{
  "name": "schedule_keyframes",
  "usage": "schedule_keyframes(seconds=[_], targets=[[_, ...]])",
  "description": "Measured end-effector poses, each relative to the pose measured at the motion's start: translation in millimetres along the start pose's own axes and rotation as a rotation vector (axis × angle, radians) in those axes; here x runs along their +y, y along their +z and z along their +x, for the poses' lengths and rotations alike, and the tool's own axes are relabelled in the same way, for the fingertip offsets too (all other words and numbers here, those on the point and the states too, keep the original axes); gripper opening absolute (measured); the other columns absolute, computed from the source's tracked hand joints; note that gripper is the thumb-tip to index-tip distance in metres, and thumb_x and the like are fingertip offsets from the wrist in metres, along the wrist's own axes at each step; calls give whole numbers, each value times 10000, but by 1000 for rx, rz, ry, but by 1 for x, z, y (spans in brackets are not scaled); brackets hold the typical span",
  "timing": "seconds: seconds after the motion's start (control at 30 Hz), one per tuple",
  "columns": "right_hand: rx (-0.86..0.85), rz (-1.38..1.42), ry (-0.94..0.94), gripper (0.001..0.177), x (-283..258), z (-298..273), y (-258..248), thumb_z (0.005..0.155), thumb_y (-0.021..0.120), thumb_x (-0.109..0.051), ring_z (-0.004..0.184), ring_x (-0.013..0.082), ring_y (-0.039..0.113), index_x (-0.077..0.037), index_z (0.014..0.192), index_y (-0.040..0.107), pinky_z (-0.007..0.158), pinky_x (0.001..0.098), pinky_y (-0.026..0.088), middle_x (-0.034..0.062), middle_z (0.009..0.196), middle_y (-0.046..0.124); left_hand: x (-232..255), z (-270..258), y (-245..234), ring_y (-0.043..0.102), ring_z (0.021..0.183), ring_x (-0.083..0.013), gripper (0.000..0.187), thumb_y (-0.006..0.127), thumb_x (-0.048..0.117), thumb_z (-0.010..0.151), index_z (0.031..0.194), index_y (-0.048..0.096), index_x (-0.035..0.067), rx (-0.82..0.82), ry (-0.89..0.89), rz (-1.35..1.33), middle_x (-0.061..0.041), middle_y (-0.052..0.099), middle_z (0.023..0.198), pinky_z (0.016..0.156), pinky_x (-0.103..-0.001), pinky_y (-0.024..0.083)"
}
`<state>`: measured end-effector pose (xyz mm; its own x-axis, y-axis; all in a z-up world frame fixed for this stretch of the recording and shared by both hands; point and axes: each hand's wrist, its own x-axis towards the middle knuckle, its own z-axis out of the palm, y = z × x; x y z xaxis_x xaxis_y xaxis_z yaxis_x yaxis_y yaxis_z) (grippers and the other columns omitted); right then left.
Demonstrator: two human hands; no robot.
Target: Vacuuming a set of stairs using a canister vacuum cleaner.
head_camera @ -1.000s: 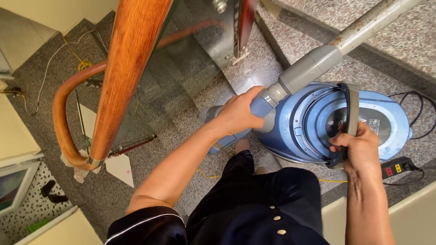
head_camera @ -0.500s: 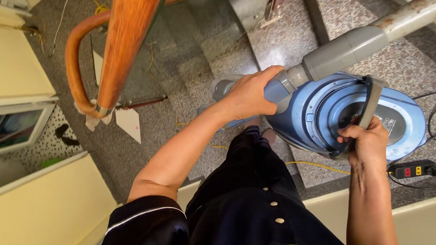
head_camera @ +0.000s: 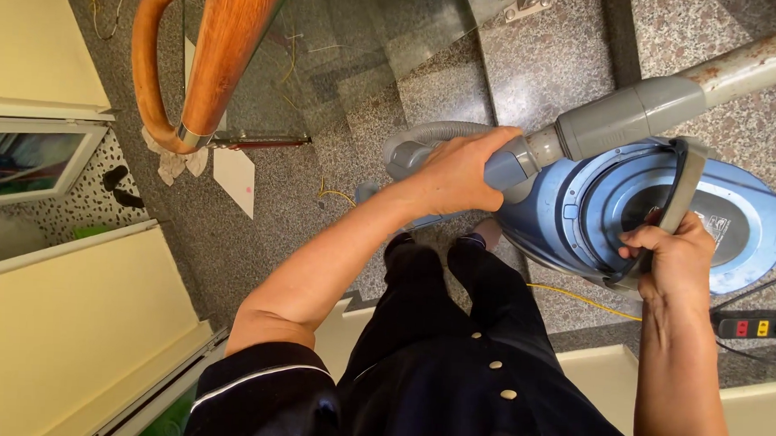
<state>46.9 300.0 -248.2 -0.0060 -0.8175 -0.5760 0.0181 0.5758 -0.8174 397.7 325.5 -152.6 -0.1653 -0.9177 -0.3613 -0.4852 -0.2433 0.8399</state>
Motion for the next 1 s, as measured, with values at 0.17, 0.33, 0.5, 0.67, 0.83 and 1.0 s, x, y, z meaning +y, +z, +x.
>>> schedule_keyframes(seconds=[0.17, 0.33, 0.5, 0.67, 0.83, 1.0], targets=[[3, 0, -2, 287, 17, 5, 10, 762, 659, 141, 652, 204, 624, -1, 997, 575, 575, 311, 545, 97, 843, 611, -16, 1, -4, 690, 1139, -337, 854, 721, 183, 633, 1455, 490, 164, -16, -22, -15, -138, 725, 1221, 950, -417, 532], [64, 0, -29, 295, 38, 8, 29, 740, 647, 140, 662, 205, 639, -1, 992, 588, 577, 306, 532, 90, 837, 615, -44, 16, -11, 688, 1141, -342, 843, 732, 194, 647, 1454, 492, 157, -30, 37, -11, -142, 724, 1221, 944, -414, 534], [124, -17, -89, 285, 80, 9, 52, 728, 631, 133, 662, 215, 628, 13, 983, 590, 603, 309, 529, 99, 800, 605, -87, 32, -33, 702, 1098, -340, 849, 735, 225, 643, 1456, 496, 163, -101, 18, 16, -159, 733, 1160, 921, -416, 541], [211, -13, -142, 313, 94, -1, 94, 728, 629, 118, 682, 214, 638, 21, 1024, 600, 615, 309, 532, 90, 841, 612, -130, 41, -64, 705, 1095, -343, 858, 747, 241, 637, 1452, 499, 142, -153, 101, 76, -176, 726, 1171, 927, -412, 539], [260, 28, -174, 319, 106, -14, 133, 732, 638, 111, 695, 202, 639, 24, 1037, 605, 622, 303, 537, 75, 883, 616, -165, 36, -86, 681, 1143, -357, 851, 757, 237, 646, 1450, 507, 114, -180, 197, 120, -192, 698, 1247, 966, -409, 524], [287, 78, -156, 299, 116, -37, 169, 746, 609, 130, 687, 199, 640, 37, 1030, 599, 621, 293, 525, 106, 829, 624, -176, 25, -89, 658, 1225, -348, 826, 751, 198, 668, 1450, 504, 97, -228, 262, 110, -180, 670, 1336, 1012, -403, 517]])
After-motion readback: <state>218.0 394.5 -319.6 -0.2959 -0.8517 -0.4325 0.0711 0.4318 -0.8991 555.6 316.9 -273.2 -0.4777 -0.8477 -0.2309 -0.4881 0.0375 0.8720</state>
